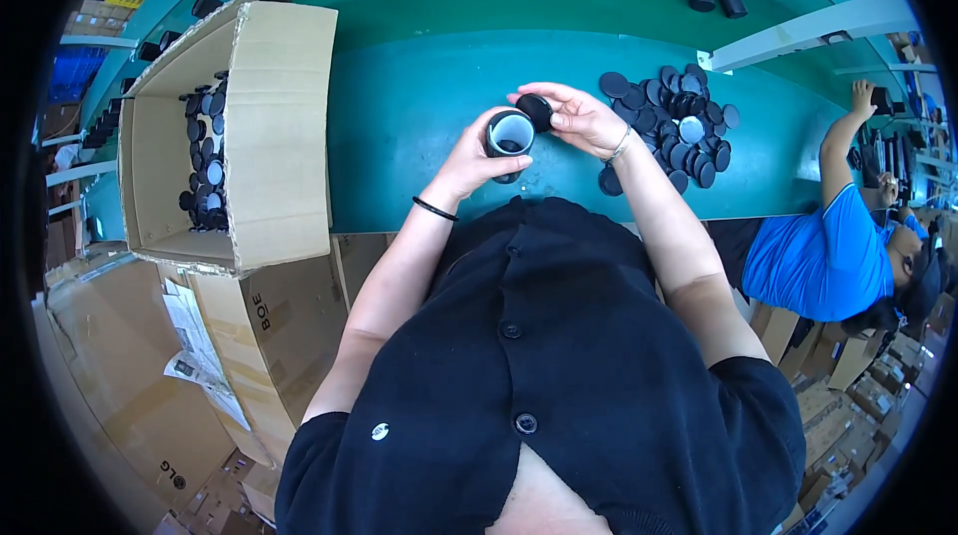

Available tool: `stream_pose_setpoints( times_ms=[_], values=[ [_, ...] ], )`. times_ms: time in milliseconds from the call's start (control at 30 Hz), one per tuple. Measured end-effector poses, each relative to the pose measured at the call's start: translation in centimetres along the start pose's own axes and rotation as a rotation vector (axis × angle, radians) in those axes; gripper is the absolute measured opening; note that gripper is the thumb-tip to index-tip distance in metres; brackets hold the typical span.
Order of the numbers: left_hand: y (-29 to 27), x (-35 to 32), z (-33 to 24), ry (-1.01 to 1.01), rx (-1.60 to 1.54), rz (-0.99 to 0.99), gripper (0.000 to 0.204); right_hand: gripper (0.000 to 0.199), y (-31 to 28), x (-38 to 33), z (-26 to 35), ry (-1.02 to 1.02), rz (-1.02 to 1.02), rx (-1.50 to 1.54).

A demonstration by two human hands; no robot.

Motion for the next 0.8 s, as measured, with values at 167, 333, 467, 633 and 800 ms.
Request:
stream_pose_setpoints(
  times_ms=[167,333,467,633,800],
  values=[
    [-0.1,0.2,-0.7,0.031,0.054,-0.068,0.059,0.063,-1.2,0.2,0.7,-0.101,-0.123,0.031],
    [-0.2,0.4,-0.2,0.148,0.185,-0.189,0.060,0.050,0.0,-0.5,3.1,0.029,-0.314,-0.283],
    [0.1,0.7,0.6,0.161,0.339,-0.201,0.066,0.043,4.0,-0.7,4.6,-0.063,-0.271,-0.801],
    [1.0,0.3,0.4,0.152,0.374,-0.208,0.068,0.049,6.8,-0.7,5.3,-0.127,-0.280,-1.232],
    [1.3,0.2,0.2,0.161,0.521,-0.227,0.072,0.053,7.2,-0.5,5.1,-0.205,-0.252,-1.473]
  ],
)
Point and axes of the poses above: each hand's wrist, its own x-axis towards the middle knuckle, its own y-axis out of the palm, z = x × y, the point moved 4 cm from there along x, towards the middle knuckle
